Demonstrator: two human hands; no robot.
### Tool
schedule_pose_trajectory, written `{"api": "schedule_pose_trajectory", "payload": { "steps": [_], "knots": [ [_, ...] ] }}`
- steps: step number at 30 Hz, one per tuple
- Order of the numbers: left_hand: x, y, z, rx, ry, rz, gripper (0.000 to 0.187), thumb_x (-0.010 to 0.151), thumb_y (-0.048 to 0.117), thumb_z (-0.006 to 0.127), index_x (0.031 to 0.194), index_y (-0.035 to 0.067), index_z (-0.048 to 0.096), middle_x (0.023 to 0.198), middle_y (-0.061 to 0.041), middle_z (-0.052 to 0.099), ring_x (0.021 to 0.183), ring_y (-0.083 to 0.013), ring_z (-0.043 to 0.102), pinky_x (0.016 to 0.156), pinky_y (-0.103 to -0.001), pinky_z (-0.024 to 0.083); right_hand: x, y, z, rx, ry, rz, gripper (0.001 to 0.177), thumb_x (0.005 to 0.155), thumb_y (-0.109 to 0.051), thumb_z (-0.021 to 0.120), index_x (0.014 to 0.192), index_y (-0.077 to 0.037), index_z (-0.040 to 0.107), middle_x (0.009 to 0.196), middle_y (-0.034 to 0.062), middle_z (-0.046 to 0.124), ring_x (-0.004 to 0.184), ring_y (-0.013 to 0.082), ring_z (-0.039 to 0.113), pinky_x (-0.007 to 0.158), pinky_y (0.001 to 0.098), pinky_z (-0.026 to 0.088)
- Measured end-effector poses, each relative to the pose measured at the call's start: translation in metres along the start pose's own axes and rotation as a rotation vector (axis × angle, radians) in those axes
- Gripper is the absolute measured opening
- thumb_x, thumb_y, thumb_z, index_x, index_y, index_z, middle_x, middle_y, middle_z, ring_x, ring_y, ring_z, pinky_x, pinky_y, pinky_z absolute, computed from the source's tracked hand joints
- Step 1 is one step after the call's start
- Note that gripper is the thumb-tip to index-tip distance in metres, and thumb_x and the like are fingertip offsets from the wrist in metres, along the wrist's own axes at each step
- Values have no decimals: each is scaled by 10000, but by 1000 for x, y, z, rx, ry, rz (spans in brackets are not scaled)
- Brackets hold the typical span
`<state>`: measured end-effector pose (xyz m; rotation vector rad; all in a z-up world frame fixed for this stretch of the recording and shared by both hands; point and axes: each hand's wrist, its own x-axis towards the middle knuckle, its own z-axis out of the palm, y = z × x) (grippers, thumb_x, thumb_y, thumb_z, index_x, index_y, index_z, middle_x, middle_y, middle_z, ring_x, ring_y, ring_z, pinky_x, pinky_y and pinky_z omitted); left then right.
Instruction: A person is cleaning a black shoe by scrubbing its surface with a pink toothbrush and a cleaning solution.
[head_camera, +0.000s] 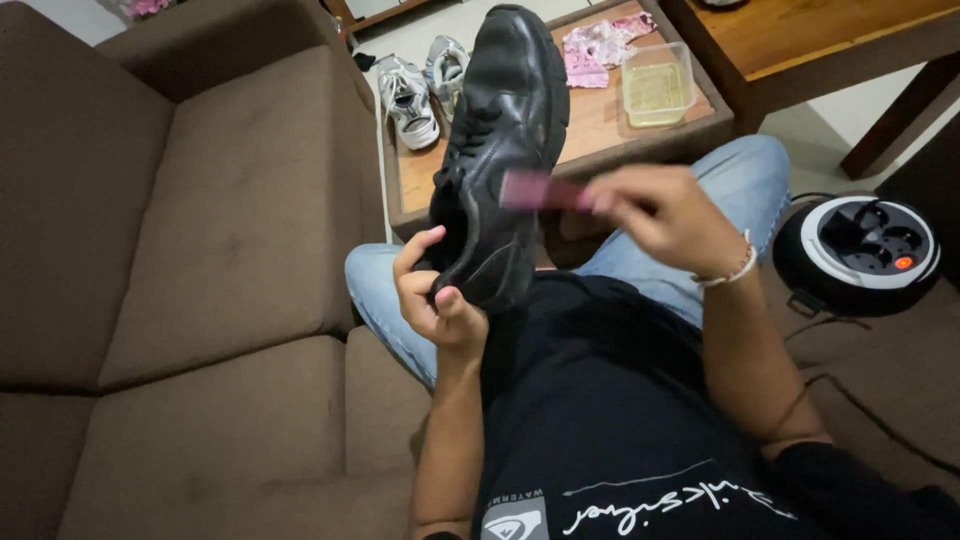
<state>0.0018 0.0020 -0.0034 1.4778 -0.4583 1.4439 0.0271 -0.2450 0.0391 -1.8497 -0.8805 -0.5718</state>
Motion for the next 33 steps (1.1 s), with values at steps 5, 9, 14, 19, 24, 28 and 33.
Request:
{"api": "schedule_pose_trajectory", "payload": {
  "steps": [5, 9, 14, 19, 24, 28, 33],
  "knots": [
    [4, 5, -1, -7, -7, -2, 574, 1044, 579, 477, 700, 124, 417, 1057, -202, 716, 766, -196, 619, 687, -235, 464, -5, 15, -14, -65, 32, 28, 100, 1027, -74, 676, 1077, -41, 757, 866, 134, 728, 786, 302, 700, 725, 393, 541],
    [4, 8, -2, -31, -20, -9, 572, 1052, 567, 478, 703, 119, 411, 1064, -207, 713, 754, -181, 591, 675, -227, 457, -8, 24, -15, -40, 82, 48, 118, 1056, -79, 654, 1106, -28, 748, 865, 148, 711, 788, 242, 674, 723, 395, 526],
    [-3, 1, -2, -33, -21, -16, 569, 1041, 570, 484, 704, 112, 443, 1053, -210, 717, 761, -207, 613, 668, -238, 469, -9, 18, -12, 24, -53, 32, 94, 1000, -97, 673, 1024, -62, 757, 798, 152, 719, 720, 275, 673, 686, 409, 524],
    [-1, 8, -2, -27, -16, -28, 567, 1038, 572, 490, 708, 113, 443, 1046, -207, 720, 770, -212, 617, 667, -240, 473, -11, 32, -12, -117, 148, 43, 136, 1070, -116, 668, 1149, -56, 762, 889, 116, 725, 802, 274, 693, 744, 374, 531],
    [2, 10, 1, -70, -27, -40, 560, 1041, 558, 497, 707, 113, 434, 1053, -213, 712, 766, -201, 609, 662, -224, 464, -9, 17, -20, 23, -123, 39, 103, 975, -84, 677, 1031, -75, 764, 843, 161, 740, 758, 343, 712, 688, 435, 545],
    [1, 12, 1, -56, -22, -43, 551, 1048, 555, 488, 718, 117, 442, 1057, -201, 715, 761, -189, 606, 662, -226, 464, -9, 22, -23, -50, -3, 62, 154, 1066, -99, 617, 1142, -48, 740, 886, 127, 717, 786, 222, 672, 723, 385, 531],
    [-3, 8, 0, -51, -21, -51, 549, 1040, 552, 497, 708, 118, 437, 1054, -213, 717, 806, -228, 635, 696, -240, 466, -5, 22, -19, -25, -57, 5, 133, 1043, -104, 622, 1067, -34, 733, 897, 170, 724, 780, 329, 684, 693, 439, 527]
  ]
}}
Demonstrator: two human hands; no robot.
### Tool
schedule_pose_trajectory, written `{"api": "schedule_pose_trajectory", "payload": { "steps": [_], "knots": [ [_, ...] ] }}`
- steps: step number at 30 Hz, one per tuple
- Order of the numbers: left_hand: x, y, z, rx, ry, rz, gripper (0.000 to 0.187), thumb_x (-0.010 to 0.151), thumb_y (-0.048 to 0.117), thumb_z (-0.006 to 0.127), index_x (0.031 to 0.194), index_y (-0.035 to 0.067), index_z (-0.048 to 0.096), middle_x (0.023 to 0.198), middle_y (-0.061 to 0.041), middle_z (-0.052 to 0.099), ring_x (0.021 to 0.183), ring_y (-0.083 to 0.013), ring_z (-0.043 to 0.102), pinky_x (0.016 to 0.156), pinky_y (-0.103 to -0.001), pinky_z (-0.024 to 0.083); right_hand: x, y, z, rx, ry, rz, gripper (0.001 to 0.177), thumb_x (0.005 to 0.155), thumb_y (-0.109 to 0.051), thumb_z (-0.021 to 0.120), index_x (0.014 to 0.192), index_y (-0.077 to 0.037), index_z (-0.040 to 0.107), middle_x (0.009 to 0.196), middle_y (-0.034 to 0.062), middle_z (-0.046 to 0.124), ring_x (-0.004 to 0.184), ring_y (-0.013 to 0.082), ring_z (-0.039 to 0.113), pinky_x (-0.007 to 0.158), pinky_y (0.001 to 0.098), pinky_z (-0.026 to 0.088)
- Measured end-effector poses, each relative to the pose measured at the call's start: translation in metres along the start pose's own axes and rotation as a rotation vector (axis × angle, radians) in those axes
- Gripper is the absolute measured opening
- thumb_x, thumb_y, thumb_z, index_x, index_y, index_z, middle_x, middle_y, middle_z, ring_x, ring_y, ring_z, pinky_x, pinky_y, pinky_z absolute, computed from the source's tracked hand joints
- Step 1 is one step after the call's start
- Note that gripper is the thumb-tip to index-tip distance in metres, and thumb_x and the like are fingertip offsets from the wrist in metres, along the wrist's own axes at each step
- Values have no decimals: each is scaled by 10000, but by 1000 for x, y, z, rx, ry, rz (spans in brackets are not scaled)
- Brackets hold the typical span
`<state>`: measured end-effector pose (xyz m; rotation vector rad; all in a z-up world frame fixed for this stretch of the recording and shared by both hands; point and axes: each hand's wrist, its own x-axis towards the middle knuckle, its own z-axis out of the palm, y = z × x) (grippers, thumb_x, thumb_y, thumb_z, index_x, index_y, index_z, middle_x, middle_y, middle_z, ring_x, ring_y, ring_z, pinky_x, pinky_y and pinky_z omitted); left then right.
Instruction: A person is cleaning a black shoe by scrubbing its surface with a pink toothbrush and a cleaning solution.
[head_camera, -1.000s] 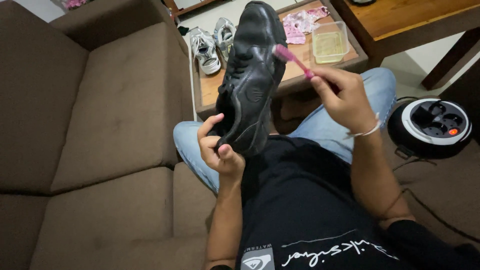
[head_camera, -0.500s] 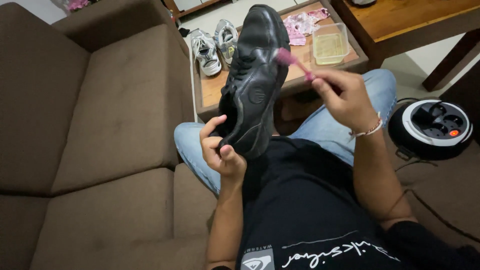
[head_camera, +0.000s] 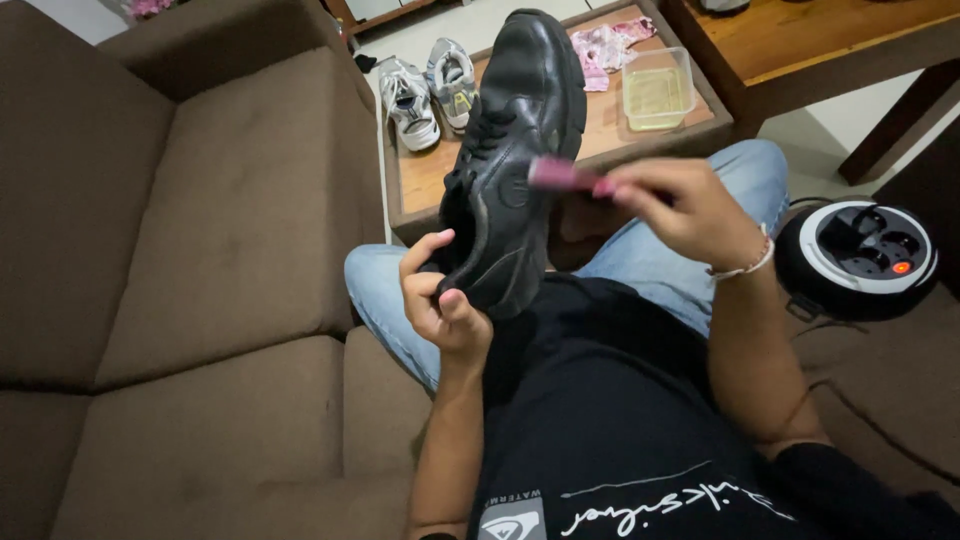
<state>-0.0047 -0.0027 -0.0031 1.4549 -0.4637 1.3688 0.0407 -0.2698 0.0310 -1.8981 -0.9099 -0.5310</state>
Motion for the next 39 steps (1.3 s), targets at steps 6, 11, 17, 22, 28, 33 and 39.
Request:
{"api": "schedule_pose_trajectory", "payload": {
  "steps": [6, 11, 17, 22, 28, 33, 39],
  "knots": [
    [3, 2, 1, 15, 12, 5, 562, 1046, 551, 502, 714, 105, 420, 1046, -225, 714, 846, -257, 658, 719, -240, 469, 0, -19, 6, 57, -121, 0, 107, 963, -83, 671, 999, -79, 771, 783, 134, 738, 702, 300, 697, 661, 401, 536],
    [3, 5, -2, 6, 2, -13, 573, 1036, 569, 501, 700, 112, 421, 1041, -219, 718, 842, -252, 649, 744, -242, 466, -3, 2, 4, -7, 123, 46, 133, 1057, -80, 627, 1110, -24, 736, 884, 139, 720, 787, 237, 665, 744, 397, 540],
    [3, 2, -1, 25, 21, -30, 571, 1041, 556, 501, 704, 105, 403, 1036, -231, 706, 848, -258, 637, 759, -250, 454, -2, -8, -5, -60, 55, 42, 129, 1057, -65, 616, 1096, -31, 734, 873, 157, 714, 774, 302, 681, 714, 420, 544],
    [4, 4, 4, 7, 51, -37, 573, 1042, 547, 502, 711, 90, 405, 1022, -249, 702, 848, -267, 630, 764, -256, 458, -10, -6, -12, 12, -35, 62, 148, 1056, -84, 598, 1110, -32, 725, 887, 170, 728, 808, 253, 677, 723, 436, 545],
    [6, 4, 2, 20, 32, -30, 567, 1065, 533, 475, 727, 80, 419, 1063, -231, 695, 901, -271, 637, 832, -257, 464, -3, -10, -7, 21, -30, 16, 181, 1079, -34, 571, 1147, 9, 733, 874, 162, 707, 759, 270, 641, 736, 429, 523],
    [4, -1, -2, -24, 30, -42, 559, 1057, 552, 491, 743, 92, 447, 1090, -201, 712, 973, -272, 652, 870, -268, 451, -2, -28, 3, -8, -145, -1, 121, 1024, -24, 643, 1077, -12, 751, 801, 172, 673, 734, 314, 647, 696, 430, 501],
    [4, 11, -6, -77, -44, -158, 502, 1087, 496, 432, 814, 78, 378, 1127, -235, 646, 1060, -335, 646, 929, -428, 524, -4, -16, 5, -140, -120, 51, 232, 1136, -40, 524, 1199, 87, 708, 1171, 221, 720, 1032, 297, 688, 851, 376, 546]
  ]
}}
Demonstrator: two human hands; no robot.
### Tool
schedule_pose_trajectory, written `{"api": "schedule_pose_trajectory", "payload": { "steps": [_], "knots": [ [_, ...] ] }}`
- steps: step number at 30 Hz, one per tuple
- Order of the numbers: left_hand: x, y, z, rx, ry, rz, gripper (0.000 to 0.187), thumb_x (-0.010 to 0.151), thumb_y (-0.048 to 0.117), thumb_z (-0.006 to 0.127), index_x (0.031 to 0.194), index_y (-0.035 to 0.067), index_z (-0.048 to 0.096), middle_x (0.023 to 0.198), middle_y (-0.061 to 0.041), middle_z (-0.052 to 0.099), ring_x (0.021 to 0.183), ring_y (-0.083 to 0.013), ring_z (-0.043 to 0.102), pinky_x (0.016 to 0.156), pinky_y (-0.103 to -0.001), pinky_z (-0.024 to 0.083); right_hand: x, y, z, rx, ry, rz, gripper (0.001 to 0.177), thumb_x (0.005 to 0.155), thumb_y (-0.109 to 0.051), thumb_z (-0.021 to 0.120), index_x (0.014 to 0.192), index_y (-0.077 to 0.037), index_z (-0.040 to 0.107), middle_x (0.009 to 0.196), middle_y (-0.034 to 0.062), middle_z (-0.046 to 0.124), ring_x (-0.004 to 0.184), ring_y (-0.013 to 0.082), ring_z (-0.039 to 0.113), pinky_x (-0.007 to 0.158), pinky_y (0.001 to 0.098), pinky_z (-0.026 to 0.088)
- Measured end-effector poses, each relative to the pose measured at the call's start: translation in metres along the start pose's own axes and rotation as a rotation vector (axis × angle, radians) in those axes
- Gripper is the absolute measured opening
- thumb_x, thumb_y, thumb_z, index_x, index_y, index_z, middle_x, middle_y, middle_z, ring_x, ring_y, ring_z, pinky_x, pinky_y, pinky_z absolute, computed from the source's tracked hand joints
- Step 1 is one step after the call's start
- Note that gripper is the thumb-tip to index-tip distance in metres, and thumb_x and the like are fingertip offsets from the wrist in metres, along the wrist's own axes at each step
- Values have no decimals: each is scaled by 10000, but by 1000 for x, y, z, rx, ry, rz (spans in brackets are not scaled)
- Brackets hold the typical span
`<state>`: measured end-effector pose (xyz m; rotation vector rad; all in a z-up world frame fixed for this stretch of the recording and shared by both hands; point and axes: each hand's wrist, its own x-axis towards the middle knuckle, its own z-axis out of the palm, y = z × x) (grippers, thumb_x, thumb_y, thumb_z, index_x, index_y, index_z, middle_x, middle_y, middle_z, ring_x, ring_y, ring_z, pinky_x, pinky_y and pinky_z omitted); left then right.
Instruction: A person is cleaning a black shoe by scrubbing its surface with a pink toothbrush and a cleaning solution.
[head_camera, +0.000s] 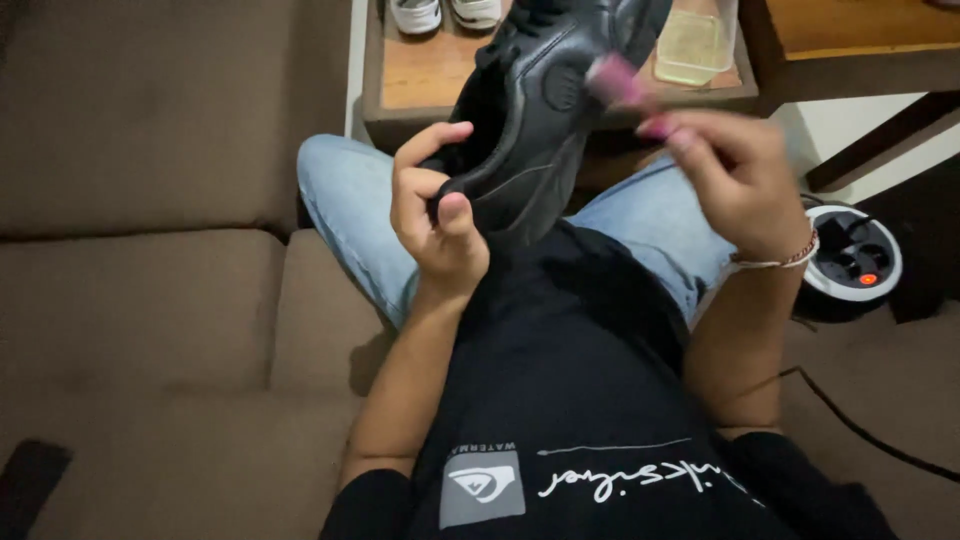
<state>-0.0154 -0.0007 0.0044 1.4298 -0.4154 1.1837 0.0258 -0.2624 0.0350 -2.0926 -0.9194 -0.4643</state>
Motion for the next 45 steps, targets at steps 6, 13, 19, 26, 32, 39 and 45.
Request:
{"api": "schedule_pose_trajectory", "payload": {
  "steps": [6, 13, 19, 26, 32, 39, 45],
  "knots": [
    [-7, -3, 6, 92, 19, -31, 502, 1102, 502, 359, 834, 77, 364, 1110, -238, 651, 1052, -350, 617, 982, -446, 474, 2, 1, 5, -57, -11, 3, 176, 1059, -63, 617, 1151, 53, 712, 1130, 193, 741, 1030, 279, 712, 901, 369, 518],
    [-13, -3, 22, 206, 8, 25, 609, 1135, 556, 343, 855, 16, 358, 1077, -283, 624, 1014, -386, 589, 968, -480, 458, -3, 10, -11, -17, 87, -53, 250, 1080, -141, 534, 1144, 38, 696, 944, 122, 724, 812, 228, 667, 716, 340, 499],
    [-14, 4, 20, 232, 29, 15, 549, 1105, 563, 343, 857, 77, 400, 1080, -232, 644, 1025, -345, 612, 971, -457, 456, -14, 26, -15, 59, -14, -5, 218, 1081, -92, 610, 1204, 61, 705, 1139, 186, 746, 1020, 269, 717, 861, 347, 521],
    [-14, -2, 17, 49, 45, -59, 518, 1077, 522, 445, 798, 89, 386, 1094, -209, 656, 1016, -294, 623, 929, -409, 485, -1, 6, -8, -15, -21, -89, 258, 1125, -78, 546, 1172, 93, 733, 945, 165, 717, 772, 236, 621, 646, 331, 439],
    [-11, 4, 16, 58, 53, -38, 528, 1078, 524, 430, 786, 88, 364, 1066, -247, 655, 994, -326, 631, 913, -426, 488, 1, -4, 5, -36, 104, -85, 229, 1111, -65, 556, 1122, 100, 715, 967, 172, 715, 852, 266, 663, 738, 363, 485],
    [-10, -6, 15, 4, 62, -12, 531, 1057, 532, 503, 733, 118, 431, 1086, -177, 712, 907, -201, 662, 809, -225, 487, 2, 4, 7, 112, 181, -101, 190, 1074, -2, 577, 1159, 70, 730, 904, 237, 702, 821, 411, 676, 756, 473, 526],
    [-8, 0, 10, 6, 49, -35, 505, 1061, 503, 490, 730, 124, 441, 1099, -184, 708, 876, -189, 646, 786, -232, 483, 2, -9, 9, 183, 59, -90, 166, 1039, -29, 595, 1117, 39, 726, 969, 262, 725, 919, 452, 701, 766, 526, 529]
  ]
}}
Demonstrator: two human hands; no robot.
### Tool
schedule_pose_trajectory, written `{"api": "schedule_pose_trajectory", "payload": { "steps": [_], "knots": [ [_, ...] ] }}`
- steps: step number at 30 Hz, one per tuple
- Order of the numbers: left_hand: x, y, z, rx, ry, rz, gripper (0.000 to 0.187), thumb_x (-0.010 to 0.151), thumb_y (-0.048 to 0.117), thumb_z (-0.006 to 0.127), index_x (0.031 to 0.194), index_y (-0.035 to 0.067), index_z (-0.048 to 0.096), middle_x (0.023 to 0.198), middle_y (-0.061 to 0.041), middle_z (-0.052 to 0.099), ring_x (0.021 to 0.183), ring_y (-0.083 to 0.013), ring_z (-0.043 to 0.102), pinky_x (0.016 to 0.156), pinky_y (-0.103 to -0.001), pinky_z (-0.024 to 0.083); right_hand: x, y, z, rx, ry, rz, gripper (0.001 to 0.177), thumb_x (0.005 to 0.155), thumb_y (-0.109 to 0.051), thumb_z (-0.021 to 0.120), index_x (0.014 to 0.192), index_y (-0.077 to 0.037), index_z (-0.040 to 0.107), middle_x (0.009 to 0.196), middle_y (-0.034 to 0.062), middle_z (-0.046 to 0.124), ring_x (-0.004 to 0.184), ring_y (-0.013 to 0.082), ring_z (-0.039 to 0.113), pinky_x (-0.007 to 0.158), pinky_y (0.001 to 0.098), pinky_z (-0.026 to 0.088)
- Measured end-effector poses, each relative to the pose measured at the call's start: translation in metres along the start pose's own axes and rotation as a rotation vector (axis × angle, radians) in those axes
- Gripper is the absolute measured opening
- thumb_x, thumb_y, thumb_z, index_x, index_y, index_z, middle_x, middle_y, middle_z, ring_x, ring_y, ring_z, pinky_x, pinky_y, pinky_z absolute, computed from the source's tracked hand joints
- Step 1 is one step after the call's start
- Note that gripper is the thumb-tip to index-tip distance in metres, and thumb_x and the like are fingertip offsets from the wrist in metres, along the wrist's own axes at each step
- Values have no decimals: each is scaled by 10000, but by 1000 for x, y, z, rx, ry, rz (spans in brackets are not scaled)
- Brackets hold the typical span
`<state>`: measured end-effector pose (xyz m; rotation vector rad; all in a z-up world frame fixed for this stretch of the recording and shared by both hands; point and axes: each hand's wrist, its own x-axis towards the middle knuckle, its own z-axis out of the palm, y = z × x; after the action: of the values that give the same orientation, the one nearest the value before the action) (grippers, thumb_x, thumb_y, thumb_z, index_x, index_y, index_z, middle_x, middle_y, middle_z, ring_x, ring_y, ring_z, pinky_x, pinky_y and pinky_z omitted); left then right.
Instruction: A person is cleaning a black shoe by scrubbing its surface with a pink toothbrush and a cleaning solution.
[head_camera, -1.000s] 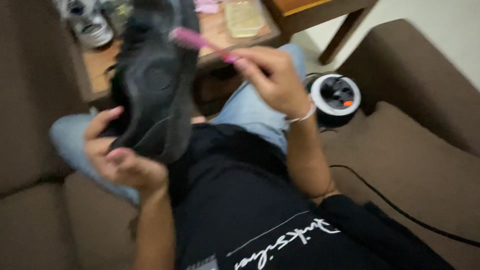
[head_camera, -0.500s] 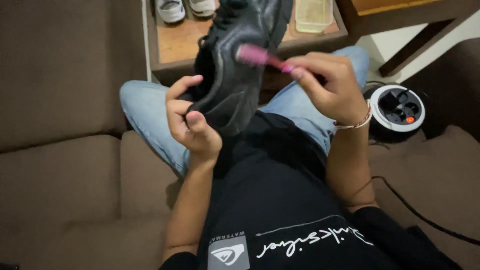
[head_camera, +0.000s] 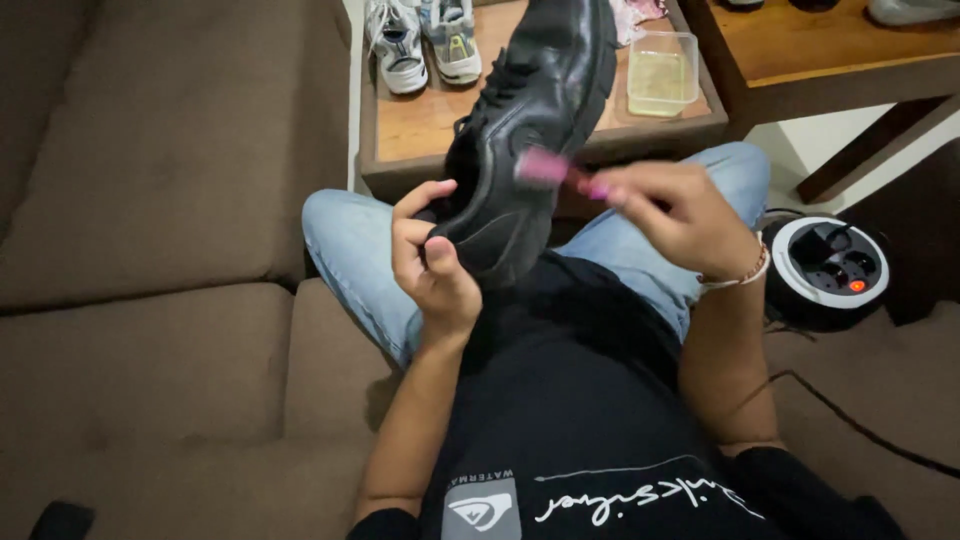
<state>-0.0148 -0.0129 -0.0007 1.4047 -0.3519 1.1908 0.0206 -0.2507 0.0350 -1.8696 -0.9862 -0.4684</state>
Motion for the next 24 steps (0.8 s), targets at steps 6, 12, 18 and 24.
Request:
{"api": "schedule_pose_trajectory", "payload": {
  "steps": [6, 12, 18, 24],
  "knots": [
    [0, 1, 1, -20, -8, -6, 471, 1062, 467, 507, 748, 123, 440, 1118, -183, 694, 908, -183, 638, 815, -228, 478, -5, 33, -2, -108, 272, 2, 305, 1099, 10, 548, 1394, 53, 612, 782, 150, 599, 536, 206, 470, 515, 351, 412],
    [2, 11, 6, -67, -54, -114, 494, 1089, 528, 424, 818, 116, 436, 1212, -200, 660, 1024, -187, 620, 909, -232, 443, 1, 6, -5, -123, 181, -179, 301, 1006, 123, 573, 1273, 63, 697, 696, 145, 613, 539, 320, 574, 552, 375, 497],
    [1, 12, 6, -43, -60, -150, 487, 1085, 531, 422, 857, 101, 442, 1261, -193, 628, 1076, -198, 588, 971, -251, 432, 3, -2, -11, -212, 175, -67, 268, 1060, 103, 542, 1251, 43, 720, 850, 210, 638, 692, 389, 592, 676, 448, 501],
    [-6, -6, 4, -116, -117, -208, 549, 924, 590, 712, 938, 94, 475, 1346, -171, 581, 1180, -181, 555, 1014, -258, 421, -3, 9, -18, -331, 166, -20, 397, 1069, 76, 579, 1431, -55, 677, 804, 128, 615, 664, 288, 583, 615, 384, 470]
  ]
}}
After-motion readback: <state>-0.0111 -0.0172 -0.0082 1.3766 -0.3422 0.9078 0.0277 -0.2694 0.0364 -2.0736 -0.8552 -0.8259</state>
